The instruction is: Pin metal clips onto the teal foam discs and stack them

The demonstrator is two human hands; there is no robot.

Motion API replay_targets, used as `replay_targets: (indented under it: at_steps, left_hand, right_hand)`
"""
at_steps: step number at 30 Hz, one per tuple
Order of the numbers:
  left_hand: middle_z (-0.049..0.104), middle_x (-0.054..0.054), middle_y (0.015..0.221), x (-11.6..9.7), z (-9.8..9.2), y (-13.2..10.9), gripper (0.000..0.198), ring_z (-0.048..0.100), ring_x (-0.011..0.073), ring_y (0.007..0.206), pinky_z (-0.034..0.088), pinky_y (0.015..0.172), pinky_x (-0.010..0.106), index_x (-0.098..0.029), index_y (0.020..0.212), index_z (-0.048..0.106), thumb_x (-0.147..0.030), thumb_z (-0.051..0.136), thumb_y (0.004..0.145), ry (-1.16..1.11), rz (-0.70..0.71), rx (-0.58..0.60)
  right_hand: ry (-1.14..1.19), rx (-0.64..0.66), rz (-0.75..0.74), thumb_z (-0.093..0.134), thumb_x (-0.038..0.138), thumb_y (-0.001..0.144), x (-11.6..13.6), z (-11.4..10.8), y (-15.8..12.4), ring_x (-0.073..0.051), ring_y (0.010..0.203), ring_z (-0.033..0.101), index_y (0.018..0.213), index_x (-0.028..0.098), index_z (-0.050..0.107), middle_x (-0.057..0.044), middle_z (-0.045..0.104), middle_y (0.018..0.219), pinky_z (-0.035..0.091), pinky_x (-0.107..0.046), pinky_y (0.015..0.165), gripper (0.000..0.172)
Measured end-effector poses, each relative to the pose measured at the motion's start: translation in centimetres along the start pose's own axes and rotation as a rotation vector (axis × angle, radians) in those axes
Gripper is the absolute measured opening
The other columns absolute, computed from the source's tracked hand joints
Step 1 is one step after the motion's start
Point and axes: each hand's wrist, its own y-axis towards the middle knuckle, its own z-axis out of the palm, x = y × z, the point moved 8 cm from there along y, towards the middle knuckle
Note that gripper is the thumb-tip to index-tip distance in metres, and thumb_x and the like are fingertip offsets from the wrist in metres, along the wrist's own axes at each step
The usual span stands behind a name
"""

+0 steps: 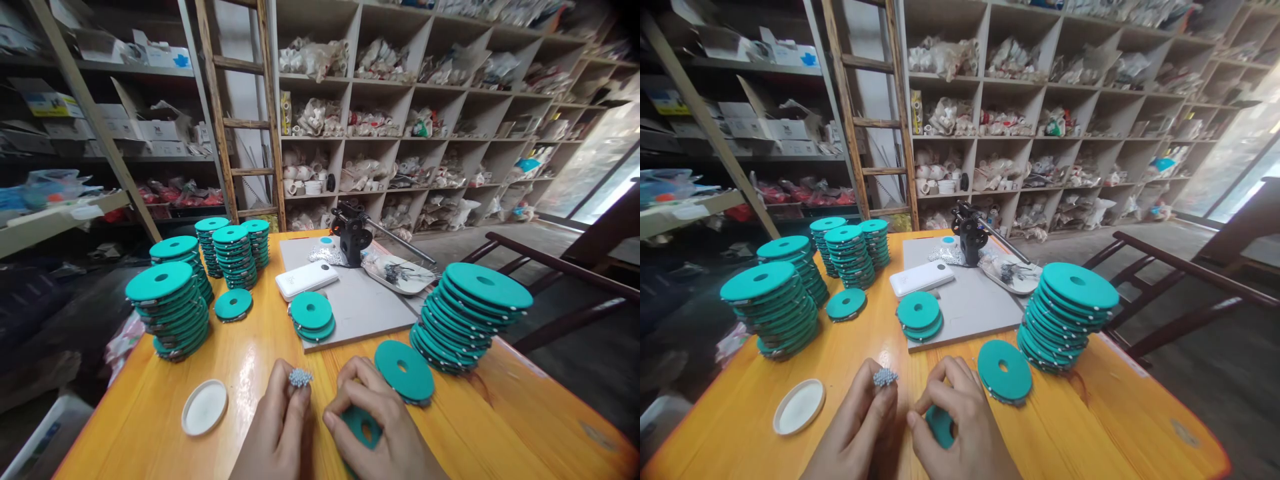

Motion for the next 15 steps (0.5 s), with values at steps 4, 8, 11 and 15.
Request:
replay_targets:
  at_steps: [4, 8, 11, 15]
  left_hand:
    - [0.058, 0.009, 0.099, -0.8, -0.1, -0.2, 0.03, 0.051, 0.0244, 0.102, 0.037, 0.085, 0.03, -0.021, 0.109, 0.049, -0.044, 0.041, 0.092, 0.05, 0.007, -0.081]
    - [0.05, 0.001, 0.073, -2.1, 0.0, -0.3, 0.018, 0.05, 0.0204, 0.074, 0.04, 0.072, 0.028, -0.024, 0.082, 0.05, -0.04, 0.047, 0.09, -0.004, 0.067, -0.133]
    - [0.046, -0.001, 0.07, -2.7, -0.7, 0.0, 0.023, 0.046, 0.0165, 0.069, 0.041, 0.067, 0.025, -0.024, 0.077, 0.049, -0.044, 0.055, 0.087, -0.096, 0.089, -0.174]
    - [0.035, -0.006, 0.066, -2.1, -1.4, 0.8, 0.031, 0.036, 0.0115, 0.059, 0.037, 0.053, 0.018, -0.024, 0.08, 0.041, -0.052, 0.052, 0.088, -0.367, -0.019, -0.165]
  right_hand:
    - [-0.061, 0.058, -0.023, 0.053, 0.005, 0.075, 0.4, 0.3, -0.1, -0.02, 0.082, 0.052, 0.07, 0.017, 0.056, -0.004, 0.053, 0.081, 0.041, -0.034, 0.071, 0.013]
    - [-0.14, 0.07, -0.089, 0.049, 0.005, 0.078, 0.7, 0.5, -0.3, -0.02, 0.082, 0.05, 0.073, 0.017, 0.055, -0.004, 0.051, 0.081, 0.039, -0.036, 0.072, 0.013]
    - [-0.207, 0.072, -0.095, 0.049, 0.005, 0.078, 0.4, 0.6, -0.6, -0.019, 0.081, 0.051, 0.073, 0.017, 0.052, -0.003, 0.051, 0.08, 0.039, -0.036, 0.073, 0.013]
    - [-0.398, 0.082, -0.142, 0.055, 0.011, 0.081, -0.4, 0.7, -1.9, -0.02, 0.081, 0.054, 0.081, 0.02, 0.058, -0.003, 0.055, 0.082, 0.041, -0.035, 0.073, 0.009]
